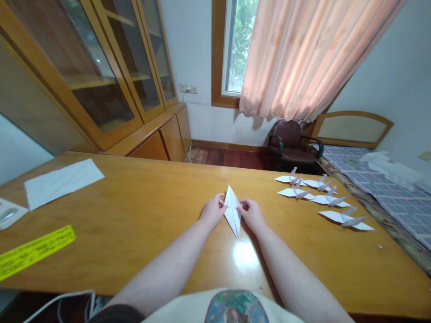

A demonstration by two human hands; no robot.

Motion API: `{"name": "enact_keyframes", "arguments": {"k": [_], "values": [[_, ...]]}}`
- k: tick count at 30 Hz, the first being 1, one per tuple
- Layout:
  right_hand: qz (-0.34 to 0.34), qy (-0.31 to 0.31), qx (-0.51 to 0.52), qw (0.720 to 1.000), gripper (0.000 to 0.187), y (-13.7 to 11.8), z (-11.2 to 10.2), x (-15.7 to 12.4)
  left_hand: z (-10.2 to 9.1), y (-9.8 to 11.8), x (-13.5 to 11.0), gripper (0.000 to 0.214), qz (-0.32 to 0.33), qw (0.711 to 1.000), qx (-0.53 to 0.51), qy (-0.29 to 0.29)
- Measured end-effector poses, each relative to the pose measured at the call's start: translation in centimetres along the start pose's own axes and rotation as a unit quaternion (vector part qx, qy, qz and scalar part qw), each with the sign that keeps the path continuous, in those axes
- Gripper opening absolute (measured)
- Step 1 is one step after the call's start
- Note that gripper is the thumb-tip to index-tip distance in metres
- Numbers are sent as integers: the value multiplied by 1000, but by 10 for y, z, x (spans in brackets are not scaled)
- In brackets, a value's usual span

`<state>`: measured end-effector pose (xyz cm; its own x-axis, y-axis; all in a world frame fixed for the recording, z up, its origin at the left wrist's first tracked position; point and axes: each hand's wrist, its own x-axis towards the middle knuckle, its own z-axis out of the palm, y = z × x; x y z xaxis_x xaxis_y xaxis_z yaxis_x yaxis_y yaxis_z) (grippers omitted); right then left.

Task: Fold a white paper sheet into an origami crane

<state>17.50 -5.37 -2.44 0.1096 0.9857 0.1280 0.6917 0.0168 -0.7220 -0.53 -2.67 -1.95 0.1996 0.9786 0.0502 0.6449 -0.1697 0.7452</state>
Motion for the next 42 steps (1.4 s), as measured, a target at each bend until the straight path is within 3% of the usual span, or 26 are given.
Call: {"name": "enact_keyframes", "arguments": {"k": [3, 8, 20, 26, 33, 37, 42], "values": [[-6, -2, -58, 998, 25, -2, -1, 1, -5, 8, -4, 31, -12, 999, 51, -14], [11, 0, -83, 996, 12, -6, -5, 0, -13, 16, -9, 7, 54, 987, 149, -22], [37, 38, -43, 998, 11, -3, -3, -1, -10, 17, -14, 23, 151, 980, 113, -64], [-15, -10, -48, 999, 14, -10, -3, -6, -12, 17, -15, 22, 157, 978, 128, -57], [-30, -76, -12, 997, 20, -7, -7, -3, -14, 20, -15, 16, 151, 978, 133, -55], [-67, -77, -92, 991, 15, -3, -12, 0, -14, 20, -15, 15, 155, 978, 133, -51], [-63, -109, -167, 978, 20, 0, -19, 3, -14, 19, -15, 18, 149, 979, 134, -47]]}}
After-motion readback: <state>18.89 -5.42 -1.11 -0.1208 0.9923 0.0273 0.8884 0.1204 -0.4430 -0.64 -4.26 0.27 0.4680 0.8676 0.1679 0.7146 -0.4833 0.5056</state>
